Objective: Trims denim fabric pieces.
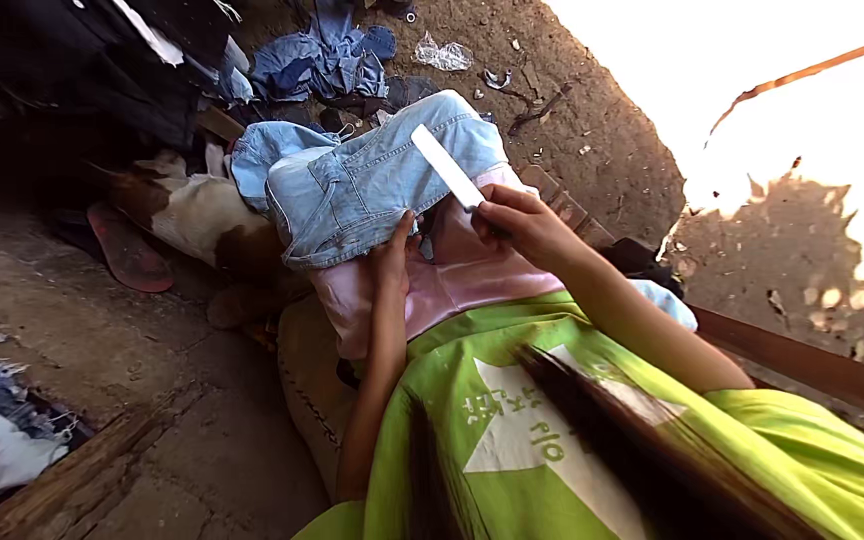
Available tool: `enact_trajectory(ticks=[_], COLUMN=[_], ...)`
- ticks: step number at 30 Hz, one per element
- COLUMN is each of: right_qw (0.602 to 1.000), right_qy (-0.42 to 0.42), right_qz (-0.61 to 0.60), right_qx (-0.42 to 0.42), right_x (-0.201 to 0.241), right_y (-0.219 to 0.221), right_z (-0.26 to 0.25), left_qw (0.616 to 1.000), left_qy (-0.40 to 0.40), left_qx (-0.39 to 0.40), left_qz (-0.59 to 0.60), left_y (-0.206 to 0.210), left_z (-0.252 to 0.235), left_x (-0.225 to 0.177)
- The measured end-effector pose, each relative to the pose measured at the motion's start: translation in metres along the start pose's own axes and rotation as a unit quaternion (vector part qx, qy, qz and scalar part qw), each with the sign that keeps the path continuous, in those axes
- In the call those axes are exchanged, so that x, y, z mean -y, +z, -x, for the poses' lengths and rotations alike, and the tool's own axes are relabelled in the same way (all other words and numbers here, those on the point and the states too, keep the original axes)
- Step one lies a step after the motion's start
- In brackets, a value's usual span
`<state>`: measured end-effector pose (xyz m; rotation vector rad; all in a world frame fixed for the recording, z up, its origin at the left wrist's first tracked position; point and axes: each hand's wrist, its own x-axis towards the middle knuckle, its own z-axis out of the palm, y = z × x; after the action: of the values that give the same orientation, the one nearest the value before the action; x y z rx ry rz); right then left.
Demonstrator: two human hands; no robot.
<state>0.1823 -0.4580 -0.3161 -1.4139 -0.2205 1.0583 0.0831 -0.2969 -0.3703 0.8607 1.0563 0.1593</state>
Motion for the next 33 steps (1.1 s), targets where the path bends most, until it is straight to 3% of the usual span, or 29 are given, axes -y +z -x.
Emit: enact_trajectory(ticks=[6,15,24,27,33], right_qw=[0.976,0.884,0.834,0.839,0.885], right_qy=[-0.057,-0.095,-0.157,-0.153,-0.174], right_qz=[0.206,0.45,0.515,0.505,0.408], right_qx=[-0.044,-0.08,-0.12,-0.128,-0.142], right_x=[-0.019,-0.043,-0.048,-0.048,-0.049], right_y=[0.026,0.044,0.049,0.044,0.036], right_z=[0.016,0.009,0.007,0.006,0.006], left_qw=[0.996,0.991,0.976,0.984,0.99], left_qy=[0.027,0.079,0.177,0.138,0.041], left_qx=[0.038,0.007,0.03,0.019,0.121], left_qz=[-0.079,-0.106,-0.121,-0.11,0.054], left_y=[-0.003,-0.001,0.001,0.001,-0.007], left_z=[0.017,0.035,0.038,0.035,0.023], left_x=[-0.001,0.008,0.008,0.007,0.0])
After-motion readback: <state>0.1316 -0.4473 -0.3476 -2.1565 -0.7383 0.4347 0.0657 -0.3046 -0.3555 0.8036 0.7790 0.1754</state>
